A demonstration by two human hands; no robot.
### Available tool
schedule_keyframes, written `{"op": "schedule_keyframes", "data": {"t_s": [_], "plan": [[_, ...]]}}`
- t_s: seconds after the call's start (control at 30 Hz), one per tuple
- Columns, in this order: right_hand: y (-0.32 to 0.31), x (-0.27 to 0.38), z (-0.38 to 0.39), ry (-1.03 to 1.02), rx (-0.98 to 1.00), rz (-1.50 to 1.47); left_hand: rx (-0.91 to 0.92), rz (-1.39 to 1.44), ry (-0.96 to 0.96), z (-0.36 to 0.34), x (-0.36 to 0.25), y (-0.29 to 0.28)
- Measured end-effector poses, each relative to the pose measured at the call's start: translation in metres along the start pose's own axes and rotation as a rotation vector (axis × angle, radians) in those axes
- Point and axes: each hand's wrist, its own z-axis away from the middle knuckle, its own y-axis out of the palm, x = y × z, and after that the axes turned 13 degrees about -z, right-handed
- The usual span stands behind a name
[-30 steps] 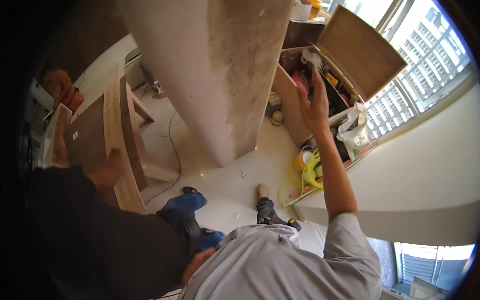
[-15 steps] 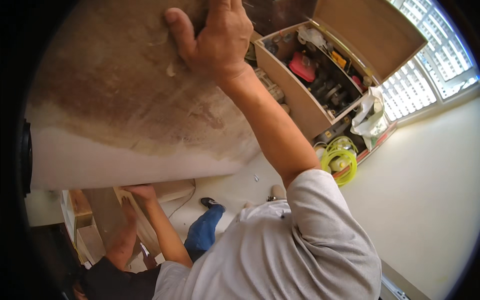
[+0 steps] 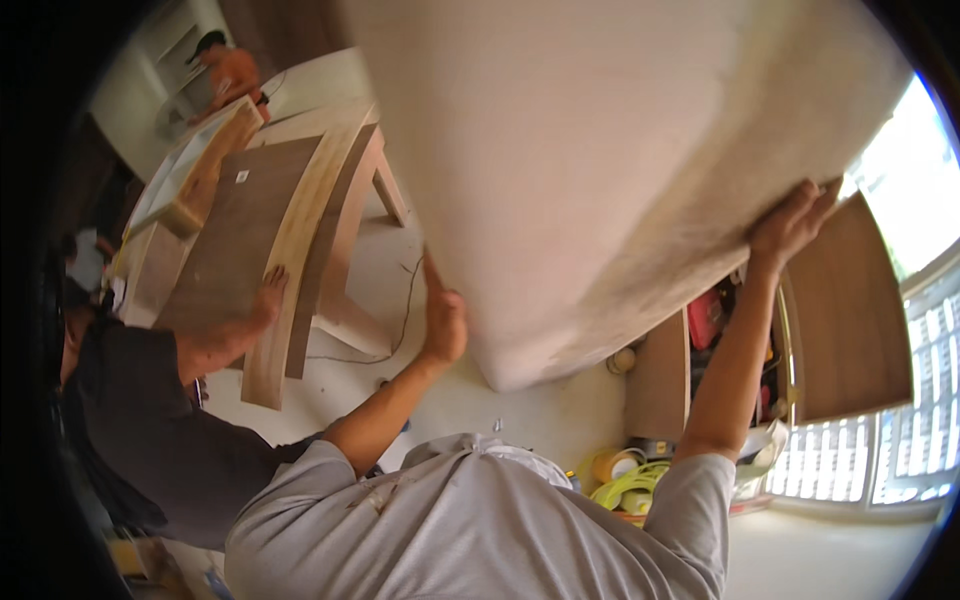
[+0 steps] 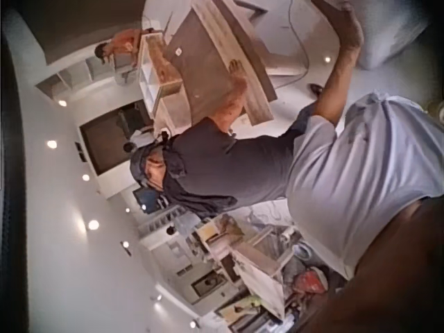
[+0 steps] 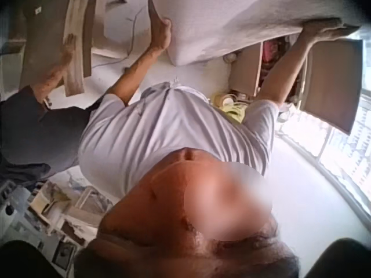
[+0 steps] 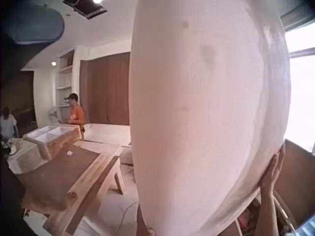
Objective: The person aligns a thin wood veneer strip on a large panel, then uses a utility knife to cut along the strip. He removes the cut piece and places it on a workbench, then repeats the process on another panel. Other workers are visible in the background.
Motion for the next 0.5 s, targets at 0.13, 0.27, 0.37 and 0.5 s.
{"op": "schedule_keyframes", "data": {"t_s": [0.13,0.27,0.37,0.5], "plan": [[-0.004,-0.037,-0.023,-0.069,0.059,0.023,0.001,-0.046,0.035,0.012,-0.033,0.026],[-0.015,-0.057,-0.041,-0.046,0.102,0.128,0.025,-0.017,0.019,0.020,-0.043,0.046],[-0.005,-0.041,-0.022,0.432,0.003,-0.038,0.160,-0.049,0.014,0.023,-0.041,0.043],[-0.003,-0.008,0.018,0.293,0.015,0.103,0.186,0.000,0.137,-0.023,0.022,-0.020]]}}
